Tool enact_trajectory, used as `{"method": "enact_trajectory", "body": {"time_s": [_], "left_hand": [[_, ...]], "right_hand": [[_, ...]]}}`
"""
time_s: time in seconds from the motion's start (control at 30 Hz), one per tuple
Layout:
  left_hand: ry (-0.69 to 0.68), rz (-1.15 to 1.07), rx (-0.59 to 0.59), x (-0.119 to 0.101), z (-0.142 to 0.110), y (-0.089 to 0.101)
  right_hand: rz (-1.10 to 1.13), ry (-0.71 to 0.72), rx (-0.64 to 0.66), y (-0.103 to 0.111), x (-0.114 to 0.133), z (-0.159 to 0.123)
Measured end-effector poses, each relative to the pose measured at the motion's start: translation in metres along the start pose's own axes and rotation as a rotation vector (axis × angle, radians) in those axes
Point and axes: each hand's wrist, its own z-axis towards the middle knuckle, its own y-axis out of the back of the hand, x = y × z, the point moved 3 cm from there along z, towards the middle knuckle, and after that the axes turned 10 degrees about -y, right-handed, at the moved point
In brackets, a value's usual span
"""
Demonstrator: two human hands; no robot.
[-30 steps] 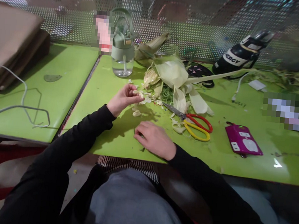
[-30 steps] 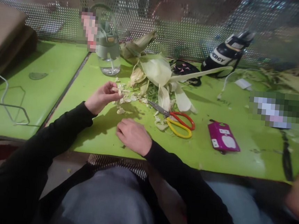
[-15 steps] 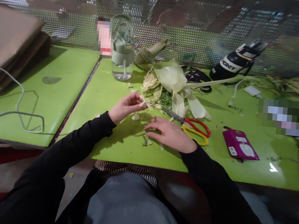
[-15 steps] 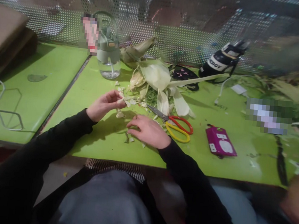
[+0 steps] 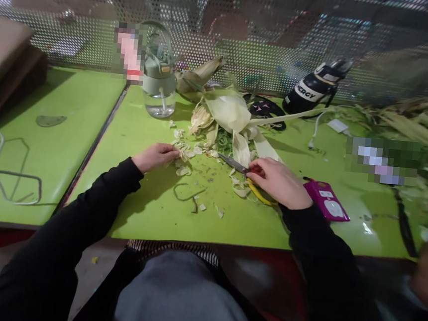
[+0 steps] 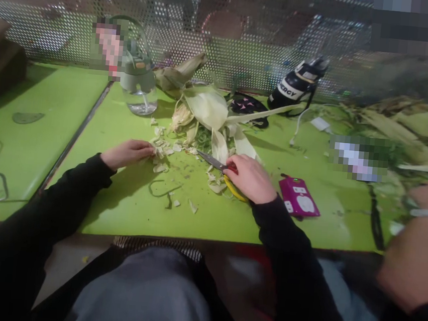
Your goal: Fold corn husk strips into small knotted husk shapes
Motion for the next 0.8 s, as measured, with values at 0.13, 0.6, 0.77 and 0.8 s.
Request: {"method": "enact_trajectory", "body": {"time_s": [0.13,0.6,0.77,0.8], "left_hand": [[-0.048,0.178,-0.127,-0.010,0.002,0.030],[-0.027,0.521,-0.315,-0.036,0.108,-0.009],[-0.076,0.650,-0.274,-0.051,0.114,-0.007],[-0.098,0.680,-0.271,-0.058,0.112,-0.002]], "right_hand": [[-0.021,-0.002,-0.022,-0.004,-0.005,0.003],[0.119,-0.007,-0.103,-0.011,-0.013,0.008],[0.158,0.046,-0.162,-0.008,-0.010,0.001],[0.170,0.069,-0.172,-0.007,-0.004,0.002]]}}
